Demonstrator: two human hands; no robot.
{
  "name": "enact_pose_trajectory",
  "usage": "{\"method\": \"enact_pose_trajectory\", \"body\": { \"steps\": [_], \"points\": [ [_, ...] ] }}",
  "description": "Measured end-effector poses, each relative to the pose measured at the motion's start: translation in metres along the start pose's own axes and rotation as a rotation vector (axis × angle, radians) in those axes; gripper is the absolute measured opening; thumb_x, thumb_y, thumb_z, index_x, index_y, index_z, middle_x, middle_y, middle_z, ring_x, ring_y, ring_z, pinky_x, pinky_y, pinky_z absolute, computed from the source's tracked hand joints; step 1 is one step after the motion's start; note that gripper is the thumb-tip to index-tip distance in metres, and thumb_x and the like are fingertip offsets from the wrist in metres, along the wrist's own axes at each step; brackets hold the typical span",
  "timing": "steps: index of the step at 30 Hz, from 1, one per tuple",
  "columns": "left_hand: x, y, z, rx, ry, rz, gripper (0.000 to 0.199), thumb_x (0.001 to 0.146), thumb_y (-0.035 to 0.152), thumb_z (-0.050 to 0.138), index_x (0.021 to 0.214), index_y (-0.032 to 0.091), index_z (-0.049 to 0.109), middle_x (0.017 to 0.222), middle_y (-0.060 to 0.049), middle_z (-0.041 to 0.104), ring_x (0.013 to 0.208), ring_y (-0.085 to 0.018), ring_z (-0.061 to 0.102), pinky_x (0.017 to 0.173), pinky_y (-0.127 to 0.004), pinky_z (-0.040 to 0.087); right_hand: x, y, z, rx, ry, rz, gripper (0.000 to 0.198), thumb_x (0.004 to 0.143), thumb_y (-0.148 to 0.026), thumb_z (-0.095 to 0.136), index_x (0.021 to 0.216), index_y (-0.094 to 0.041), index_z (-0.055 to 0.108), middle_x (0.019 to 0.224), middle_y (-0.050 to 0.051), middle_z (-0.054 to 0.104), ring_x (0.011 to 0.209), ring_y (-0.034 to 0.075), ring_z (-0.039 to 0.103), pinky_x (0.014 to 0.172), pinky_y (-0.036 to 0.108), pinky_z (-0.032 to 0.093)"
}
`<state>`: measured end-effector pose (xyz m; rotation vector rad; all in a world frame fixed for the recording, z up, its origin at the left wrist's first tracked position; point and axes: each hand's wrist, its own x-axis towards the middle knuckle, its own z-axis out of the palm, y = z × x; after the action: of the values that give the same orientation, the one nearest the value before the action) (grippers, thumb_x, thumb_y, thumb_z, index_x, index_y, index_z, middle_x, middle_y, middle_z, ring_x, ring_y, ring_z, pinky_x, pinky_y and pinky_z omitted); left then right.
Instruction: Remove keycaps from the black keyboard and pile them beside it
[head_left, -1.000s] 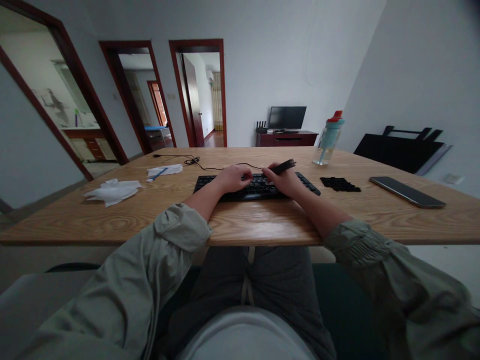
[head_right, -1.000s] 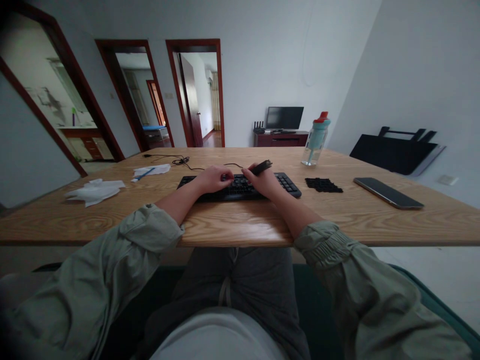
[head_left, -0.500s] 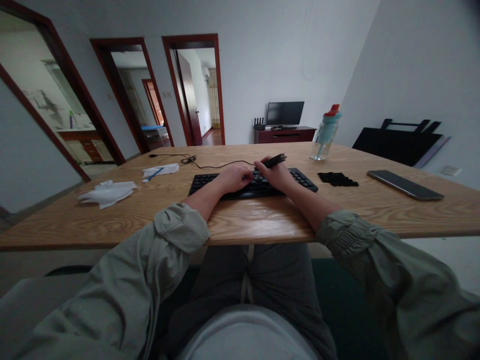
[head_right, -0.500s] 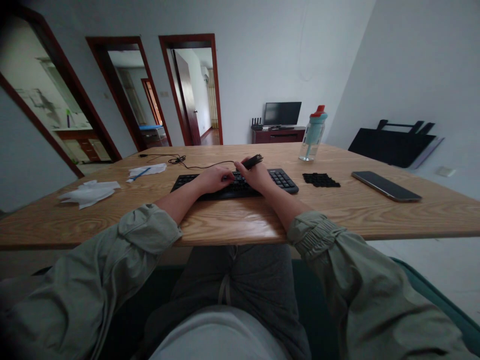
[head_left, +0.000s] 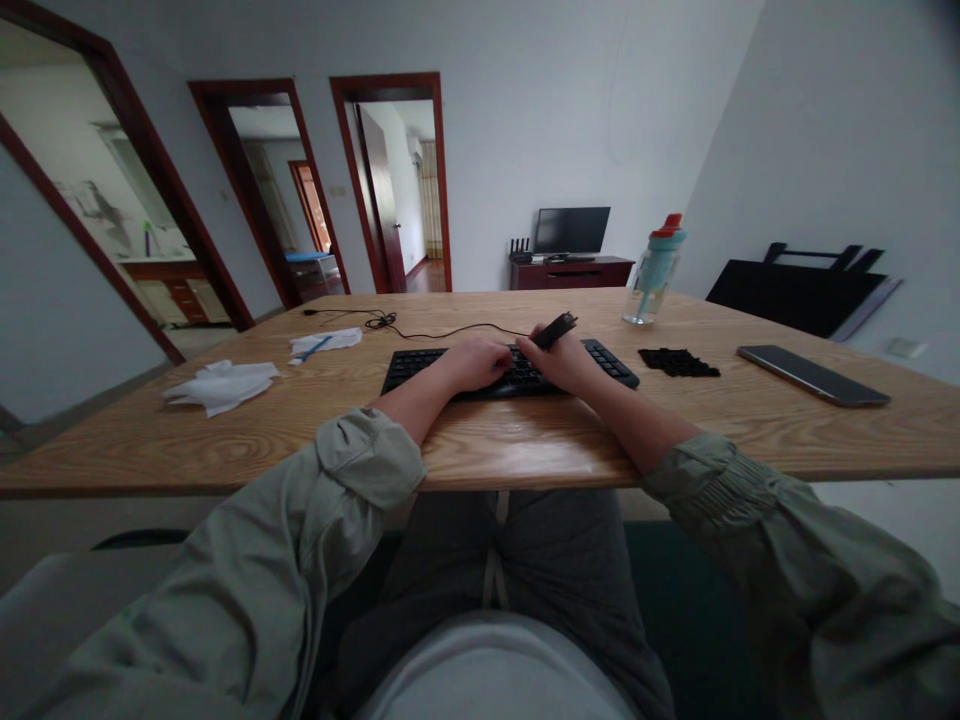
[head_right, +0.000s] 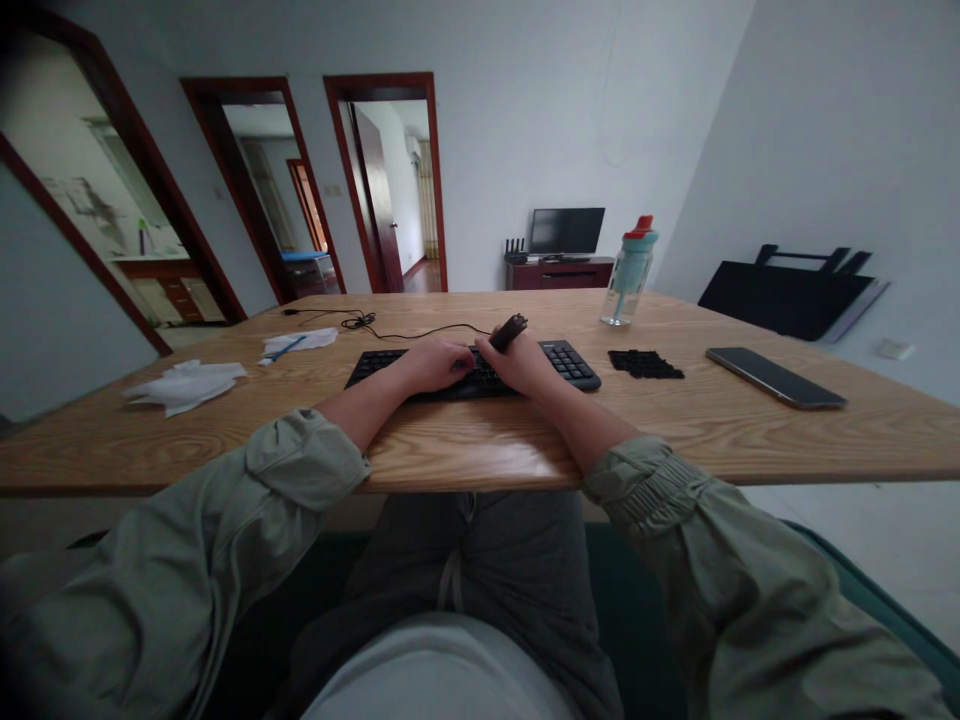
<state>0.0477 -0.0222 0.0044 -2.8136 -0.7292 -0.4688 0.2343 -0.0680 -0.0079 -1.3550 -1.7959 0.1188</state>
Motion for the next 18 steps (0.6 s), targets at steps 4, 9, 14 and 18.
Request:
{"method": "enact_pose_trajectory", "body": {
  "steps": [4, 9, 14, 18],
  "points": [
    [0.0, 0.004, 0.0, 0.043, -0.01, -0.016, 0.025, 0.089, 0.024, 0.049, 0.088, 0.02, 0.074, 0.091, -0.008, 0.073, 0.084, -0.022, 0.066, 0.073, -0.033, 0.046, -0.006, 0.0, -0.008, -0.042, -0.081, -0.072, 0.021, 0.088, -0.04, 0.057, 0.079, -0.022, 0.06, 0.072, 0.001, 0.062, 0.071, 0.018, 0.058, 0.068, 0.029, 0.043],
    [0.002, 0.007, 0.001, 0.036, -0.01, -0.025, 0.025, 0.089, 0.029, 0.051, 0.09, 0.023, 0.075, 0.087, -0.006, 0.073, 0.082, -0.023, 0.067, 0.072, -0.033, 0.045, -0.008, 0.0, -0.023, -0.105, -0.177, -0.059, 0.019, 0.086, -0.042, 0.062, 0.087, -0.023, 0.065, 0.074, 0.002, 0.065, 0.07, 0.018, 0.056, 0.063, 0.028, 0.042],
    [0.004, 0.004, -0.001, -0.074, 0.084, -0.048, 0.019, 0.085, 0.029, 0.057, 0.093, 0.02, 0.072, 0.092, -0.005, 0.073, 0.086, -0.02, 0.066, 0.078, -0.03, 0.048, -0.001, 0.002, -0.029, -0.018, -0.208, -0.014, 0.016, 0.083, -0.036, 0.067, 0.088, -0.021, 0.068, 0.079, 0.003, 0.069, 0.076, 0.019, 0.06, 0.07, 0.03, 0.047],
    [0.014, -0.001, 0.002, -0.269, 0.22, -0.116, 0.034, 0.083, 0.034, 0.063, 0.113, 0.018, 0.068, 0.108, -0.006, 0.072, 0.095, -0.019, 0.066, 0.084, -0.029, 0.05, 0.01, 0.006, -0.023, 0.122, -0.203, 0.0, 0.015, 0.078, -0.03, 0.07, 0.088, -0.019, 0.068, 0.086, 0.004, 0.071, 0.083, 0.021, 0.064, 0.082, 0.035, 0.05]
  ]
}}
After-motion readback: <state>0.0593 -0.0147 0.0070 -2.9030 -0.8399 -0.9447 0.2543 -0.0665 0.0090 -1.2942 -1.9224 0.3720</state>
